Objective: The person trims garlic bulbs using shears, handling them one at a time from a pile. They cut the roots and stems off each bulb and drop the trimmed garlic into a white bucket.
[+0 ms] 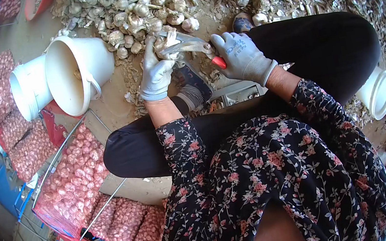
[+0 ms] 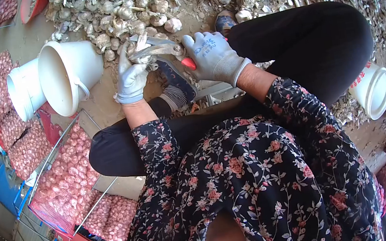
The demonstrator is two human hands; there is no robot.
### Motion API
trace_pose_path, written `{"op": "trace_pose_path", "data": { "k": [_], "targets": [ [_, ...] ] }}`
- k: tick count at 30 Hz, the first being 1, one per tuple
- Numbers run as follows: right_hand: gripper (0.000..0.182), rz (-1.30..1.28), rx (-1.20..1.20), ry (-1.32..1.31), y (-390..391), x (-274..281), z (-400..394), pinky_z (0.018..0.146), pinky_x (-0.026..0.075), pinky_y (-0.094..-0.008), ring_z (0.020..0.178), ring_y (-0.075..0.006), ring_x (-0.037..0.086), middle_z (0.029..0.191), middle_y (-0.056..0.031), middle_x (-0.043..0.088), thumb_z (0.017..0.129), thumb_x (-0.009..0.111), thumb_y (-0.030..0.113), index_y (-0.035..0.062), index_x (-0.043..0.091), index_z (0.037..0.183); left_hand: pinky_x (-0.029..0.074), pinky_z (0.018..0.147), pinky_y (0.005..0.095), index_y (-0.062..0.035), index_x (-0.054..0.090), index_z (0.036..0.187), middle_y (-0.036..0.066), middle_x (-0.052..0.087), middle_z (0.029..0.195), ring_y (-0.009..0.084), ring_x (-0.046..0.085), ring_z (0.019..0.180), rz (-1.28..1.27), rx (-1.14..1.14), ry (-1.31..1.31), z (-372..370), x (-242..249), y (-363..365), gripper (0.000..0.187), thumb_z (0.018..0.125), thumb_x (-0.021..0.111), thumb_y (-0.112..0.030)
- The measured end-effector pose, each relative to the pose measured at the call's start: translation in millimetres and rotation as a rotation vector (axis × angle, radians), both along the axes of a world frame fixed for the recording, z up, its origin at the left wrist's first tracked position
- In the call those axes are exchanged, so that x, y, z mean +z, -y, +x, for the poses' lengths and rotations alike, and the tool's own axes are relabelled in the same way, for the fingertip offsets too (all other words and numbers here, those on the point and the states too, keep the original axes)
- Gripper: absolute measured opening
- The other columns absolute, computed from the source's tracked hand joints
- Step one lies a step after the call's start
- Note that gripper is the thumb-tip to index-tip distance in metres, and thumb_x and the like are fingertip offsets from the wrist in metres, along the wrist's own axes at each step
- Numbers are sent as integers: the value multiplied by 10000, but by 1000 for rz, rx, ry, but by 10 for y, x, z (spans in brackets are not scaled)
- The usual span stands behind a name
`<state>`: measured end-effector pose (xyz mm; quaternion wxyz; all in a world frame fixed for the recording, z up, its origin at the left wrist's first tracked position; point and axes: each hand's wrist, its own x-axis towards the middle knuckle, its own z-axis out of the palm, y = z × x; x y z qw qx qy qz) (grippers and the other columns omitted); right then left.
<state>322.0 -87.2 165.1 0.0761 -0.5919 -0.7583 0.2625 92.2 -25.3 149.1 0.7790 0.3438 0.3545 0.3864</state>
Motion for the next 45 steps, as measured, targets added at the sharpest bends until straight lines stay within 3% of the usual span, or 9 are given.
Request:
{"op": "trace_pose_path", "data": {
  "k": [2,11,13,16,23,29,32,36,45],
  "targets": [
    [452,59,11,39,-3,-11,27,755,458,-429,846,-302,593,894,-147,571,790,618,353,30,485,1078,505,680,325,7,305,1351,188,557,1132,225,605,885,-19,36,11,27,-7,2,691,713,568,-12],
    [329,-199,-59,-315,91,-209,-50,689,490,-461,767,-398,620,765,-212,619,813,590,259,-12,464,953,475,784,256,-1,417,1250,49,580,1021,132,573,924,9,53,-243,124,6,-39,571,717,621,-26],
    [328,-192,-105,-370,54,-192,-46,653,498,-413,702,-317,641,710,-172,611,823,604,266,-25,498,932,477,795,258,-10,426,1247,45,577,1015,131,571,918,36,82,-217,201,15,-25,573,711,629,-1],
    [384,-762,-483,-1011,-61,-206,-11,588,481,-276,633,-114,566,722,-33,583,833,647,375,13,579,942,471,881,302,-71,487,1227,49,563,1078,146,564,993,121,-9,28,282,30,80,610,655,664,48],
    [326,-1133,-746,-1731,-205,-376,-126,643,523,-342,680,-174,598,780,-43,586,867,617,355,48,586,972,399,978,317,-63,537,1193,69,487,1258,202,486,1151,738,-171,-585,379,-25,71,566,653,677,35],
    [417,-801,-547,-1348,-154,-159,3,693,476,-284,752,-112,581,846,-43,623,830,654,297,26,559,1133,424,936,326,-54,211,1422,155,460,1289,265,490,1155,669,-319,-1091,502,161,196,814,728,631,13],
    [483,-611,-495,-1216,-136,-127,-57,751,470,-296,820,-126,580,904,-60,628,786,705,286,37,531,1162,456,858,291,-39,237,1399,124,551,1131,153,568,939,95,-194,-401,580,349,235,754,756,631,-26],
    [633,-38,-237,-798,-136,-57,-55,826,472,-393,1000,-379,581,1056,-210,584,732,713,228,36,403,1249,459,813,242,9,407,1273,42,562,1041,94,545,880,-117,-25,-217,615,274,201,529,791,616,-57],
    [353,-362,-256,-702,8,-36,118,701,481,-423,838,-395,601,916,-210,600,804,621,271,29,432,977,466,794,235,-14,491,1155,29,574,972,94,550,849,47,109,-272,455,176,184,444,744,657,-33]
  ]
}}
